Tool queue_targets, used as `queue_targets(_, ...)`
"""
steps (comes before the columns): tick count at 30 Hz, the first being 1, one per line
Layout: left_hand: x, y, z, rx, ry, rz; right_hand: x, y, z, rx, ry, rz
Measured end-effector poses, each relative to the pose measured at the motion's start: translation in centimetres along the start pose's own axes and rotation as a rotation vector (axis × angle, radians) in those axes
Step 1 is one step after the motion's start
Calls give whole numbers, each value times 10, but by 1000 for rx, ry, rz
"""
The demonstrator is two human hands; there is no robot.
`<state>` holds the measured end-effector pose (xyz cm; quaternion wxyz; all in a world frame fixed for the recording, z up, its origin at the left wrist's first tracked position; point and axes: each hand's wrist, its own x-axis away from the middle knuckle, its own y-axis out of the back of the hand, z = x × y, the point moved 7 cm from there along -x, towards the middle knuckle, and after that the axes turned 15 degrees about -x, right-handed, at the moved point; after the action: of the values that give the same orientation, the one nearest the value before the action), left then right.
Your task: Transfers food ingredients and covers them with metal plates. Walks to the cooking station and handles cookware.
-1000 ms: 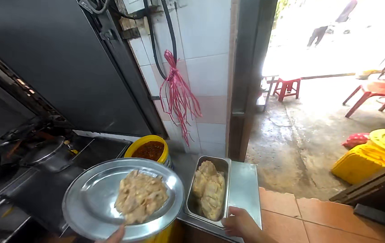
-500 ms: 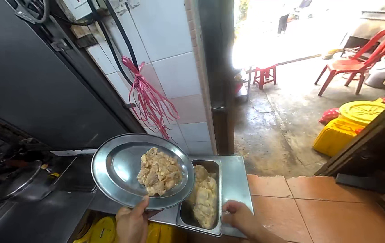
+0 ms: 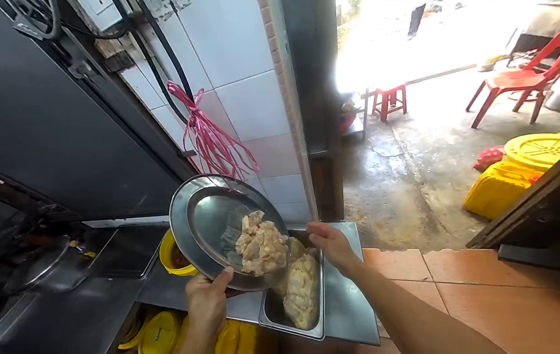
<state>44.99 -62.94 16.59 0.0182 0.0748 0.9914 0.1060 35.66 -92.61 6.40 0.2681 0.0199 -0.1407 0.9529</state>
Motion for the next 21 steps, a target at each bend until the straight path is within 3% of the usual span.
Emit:
queue_targets(12,-9,-31,-11,-135,-101,97,-26,-22,22,125,-38,153)
queue_targets(21,4,-39,-29,-304,-335,102,-36,-12,21,231,-40,160)
